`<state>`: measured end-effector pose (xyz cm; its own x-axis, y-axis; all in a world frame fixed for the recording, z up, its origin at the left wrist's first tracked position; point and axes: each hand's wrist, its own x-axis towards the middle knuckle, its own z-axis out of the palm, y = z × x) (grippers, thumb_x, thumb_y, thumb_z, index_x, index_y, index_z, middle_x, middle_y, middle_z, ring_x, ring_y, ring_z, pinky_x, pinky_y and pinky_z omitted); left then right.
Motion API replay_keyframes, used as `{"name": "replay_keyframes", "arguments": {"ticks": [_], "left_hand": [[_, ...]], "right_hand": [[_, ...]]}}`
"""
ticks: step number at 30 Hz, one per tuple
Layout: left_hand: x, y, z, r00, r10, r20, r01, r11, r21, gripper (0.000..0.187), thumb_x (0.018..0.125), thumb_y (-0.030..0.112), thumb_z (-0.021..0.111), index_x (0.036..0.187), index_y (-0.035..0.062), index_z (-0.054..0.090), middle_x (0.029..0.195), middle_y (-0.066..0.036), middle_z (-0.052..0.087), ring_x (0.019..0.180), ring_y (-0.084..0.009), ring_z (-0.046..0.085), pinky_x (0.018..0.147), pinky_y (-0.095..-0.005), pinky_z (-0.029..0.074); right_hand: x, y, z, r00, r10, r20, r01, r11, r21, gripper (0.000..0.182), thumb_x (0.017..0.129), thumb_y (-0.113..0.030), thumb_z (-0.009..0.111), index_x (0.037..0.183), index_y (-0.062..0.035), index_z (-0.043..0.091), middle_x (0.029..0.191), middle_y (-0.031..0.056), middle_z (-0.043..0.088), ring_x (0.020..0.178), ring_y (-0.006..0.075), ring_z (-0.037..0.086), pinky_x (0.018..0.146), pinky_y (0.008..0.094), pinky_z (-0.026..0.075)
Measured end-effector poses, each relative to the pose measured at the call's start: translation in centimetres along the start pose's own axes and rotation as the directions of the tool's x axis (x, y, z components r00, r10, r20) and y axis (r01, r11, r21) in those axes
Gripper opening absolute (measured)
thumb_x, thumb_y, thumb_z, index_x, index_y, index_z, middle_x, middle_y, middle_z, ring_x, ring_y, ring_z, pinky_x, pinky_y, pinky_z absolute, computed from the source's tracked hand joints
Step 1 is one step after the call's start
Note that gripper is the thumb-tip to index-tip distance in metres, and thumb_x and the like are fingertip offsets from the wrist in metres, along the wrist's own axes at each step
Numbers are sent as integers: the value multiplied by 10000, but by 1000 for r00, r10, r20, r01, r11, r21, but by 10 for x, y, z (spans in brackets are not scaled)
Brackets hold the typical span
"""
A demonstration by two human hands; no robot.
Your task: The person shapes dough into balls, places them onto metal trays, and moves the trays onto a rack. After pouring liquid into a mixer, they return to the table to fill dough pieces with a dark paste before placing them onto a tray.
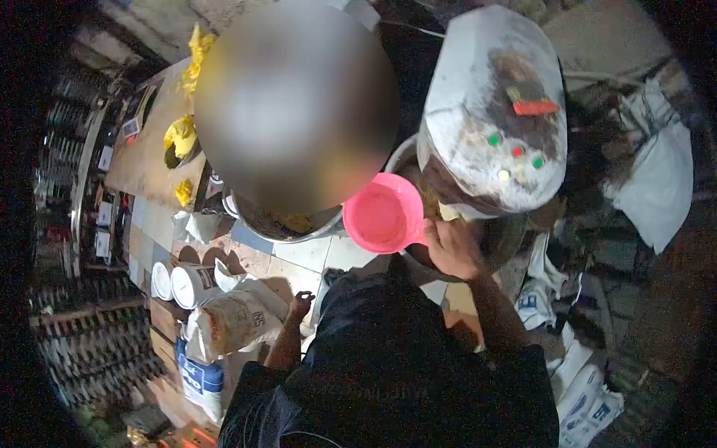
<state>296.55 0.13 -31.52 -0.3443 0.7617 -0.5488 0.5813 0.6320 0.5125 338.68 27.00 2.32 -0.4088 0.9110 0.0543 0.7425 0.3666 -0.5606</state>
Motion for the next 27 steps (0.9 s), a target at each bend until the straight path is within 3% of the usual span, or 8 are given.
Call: {"name": "replay_keyframes", "arguments": {"ticks": [3, 9, 11, 12, 18, 22, 25, 27], "left_hand": [[-7, -50, 6, 954, 279, -110, -276, 960, 43, 304, 802, 341, 676, 970, 88, 663, 894, -205, 668, 854, -386, 640, 761, -422, 514], [-35, -125, -13, 941, -337, 23, 318, 861, -396, 115, 801, 159, 608, 847, 205, 702, 952, -106, 674, 707, -292, 645, 575, -383, 535], [-42, -187, -10, 890, 360, -280, -291, 921, 258, 94, 773, 136, 613, 802, 142, 702, 876, -137, 679, 708, -303, 648, 579, -402, 526], [-47, -209, -2, 968, -63, -244, -6, 962, -274, 91, 768, 141, 606, 799, 138, 691, 824, -147, 670, 703, -307, 644, 588, -405, 522], [-118, -289, -34, 938, -154, -310, -25, 863, -504, 185, 762, 180, 616, 822, 10, 654, 615, -71, 587, 545, -201, 559, 518, -343, 454], [-144, -328, -46, 772, -623, 125, 371, 283, -885, 219, 793, 198, 576, 873, 20, 674, 690, -65, 621, 576, -192, 568, 567, -327, 463], [-163, -350, -53, 780, -608, 152, 389, 280, -877, 229, 828, 214, 572, 915, 44, 699, 756, -24, 653, 624, -203, 596, 609, -305, 483], [-172, -355, -52, 884, -433, -175, 273, 783, -560, 245, 848, 302, 605, 817, 99, 738, 711, -37, 663, 647, -221, 630, 616, -336, 513]], "right_hand": [[38, -19, -27, 995, 44, 92, -53, 994, 98, 285, 942, -222, 444, 875, 0, 611, 789, 257, 604, 750, 447, 582, 666, 502, 439], [121, -112, -74, 975, 203, 95, -219, 954, 206, 435, 984, -396, 405, 951, -14, 610, 584, 39, 521, 466, 176, 495, 481, 343, 423], [155, -132, -74, 950, 290, 115, -312, 889, 335, 426, 987, -392, 402, 926, -24, 610, 602, 10, 524, 456, 107, 473, 429, 274, 395], [170, -146, -71, 974, 224, 43, -223, 898, 380, 444, 982, -401, 402, 874, -22, 606, 588, 24, 525, 440, 119, 474, 420, 271, 393], [287, -202, -42, 955, 287, 72, -288, 849, 443, 435, 922, -417, 468, 760, -36, 602, 564, 51, 544, 416, 150, 490, 390, 304, 391], [355, -219, -9, 950, 313, -5, -275, 843, 462, 363, 919, -367, 459, 770, -64, 593, 558, 43, 522, 416, 155, 478, 380, 308, 380], [398, -223, 13, 935, 354, 13, -317, 819, 478, 273, 924, -285, 415, 782, -101, 557, 526, 21, 476, 382, 137, 429, 344, 296, 336], [450, -179, 29, 944, 328, -36, -270, 831, 486, 296, 942, -271, 369, 789, -105, 559, 487, 6, 448, 344, 135, 394, 315, 283, 301]]}}
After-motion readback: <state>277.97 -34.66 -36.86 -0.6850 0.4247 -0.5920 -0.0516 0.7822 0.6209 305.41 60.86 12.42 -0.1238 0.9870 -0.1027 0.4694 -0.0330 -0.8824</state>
